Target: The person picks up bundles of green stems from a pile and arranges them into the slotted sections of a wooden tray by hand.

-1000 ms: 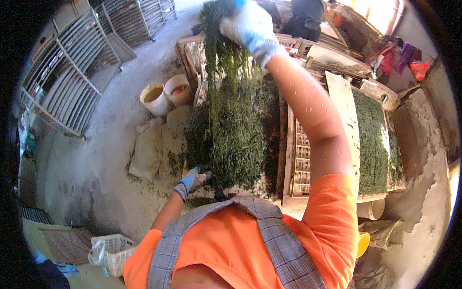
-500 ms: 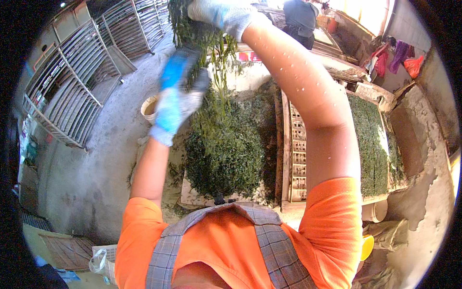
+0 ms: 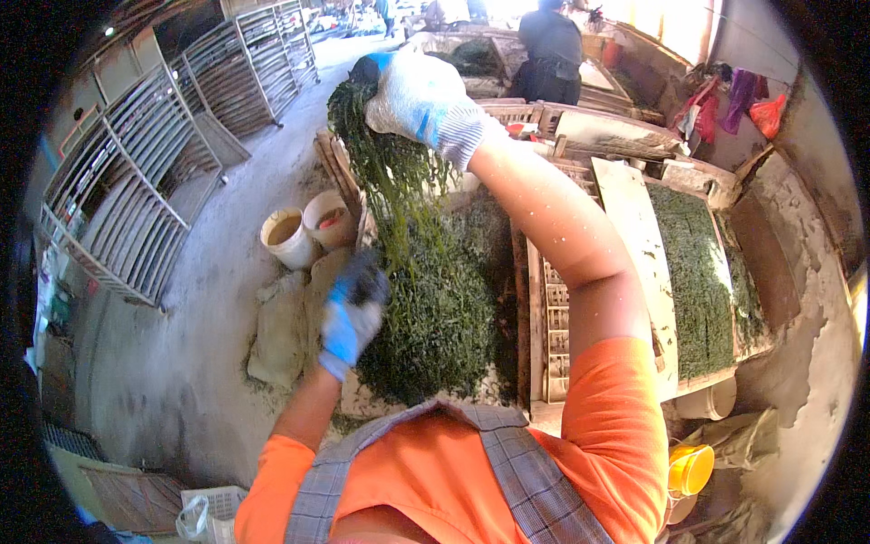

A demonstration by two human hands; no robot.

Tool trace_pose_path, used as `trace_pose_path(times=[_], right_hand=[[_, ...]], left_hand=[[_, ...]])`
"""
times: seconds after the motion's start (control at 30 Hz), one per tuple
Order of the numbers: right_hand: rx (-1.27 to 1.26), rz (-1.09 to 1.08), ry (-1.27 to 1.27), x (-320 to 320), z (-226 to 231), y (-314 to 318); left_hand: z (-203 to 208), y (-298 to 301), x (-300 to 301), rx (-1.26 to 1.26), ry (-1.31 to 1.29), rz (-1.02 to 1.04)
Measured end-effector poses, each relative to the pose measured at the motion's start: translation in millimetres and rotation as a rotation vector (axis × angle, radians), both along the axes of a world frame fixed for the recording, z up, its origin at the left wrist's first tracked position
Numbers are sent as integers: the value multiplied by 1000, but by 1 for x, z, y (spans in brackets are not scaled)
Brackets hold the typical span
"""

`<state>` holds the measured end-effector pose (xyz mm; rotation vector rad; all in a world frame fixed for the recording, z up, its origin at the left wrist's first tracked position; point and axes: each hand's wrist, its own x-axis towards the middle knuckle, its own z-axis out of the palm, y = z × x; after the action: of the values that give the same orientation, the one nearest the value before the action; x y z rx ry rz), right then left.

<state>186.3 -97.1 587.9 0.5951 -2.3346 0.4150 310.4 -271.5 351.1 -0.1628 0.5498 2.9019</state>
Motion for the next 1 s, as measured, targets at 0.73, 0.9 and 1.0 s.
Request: trace_pose_path(times=[0.73,0.9,1.0], right_hand=[[410,262,-440,76,-257,41],[526,69,-1087,53,-344,72],[358,133,-868,65,-305,49]], left_hand=[[-5,58,-81,-616,281,-461],[57,63,-103,-589,118,-353],[66,49,-113,-608,106,-249]])
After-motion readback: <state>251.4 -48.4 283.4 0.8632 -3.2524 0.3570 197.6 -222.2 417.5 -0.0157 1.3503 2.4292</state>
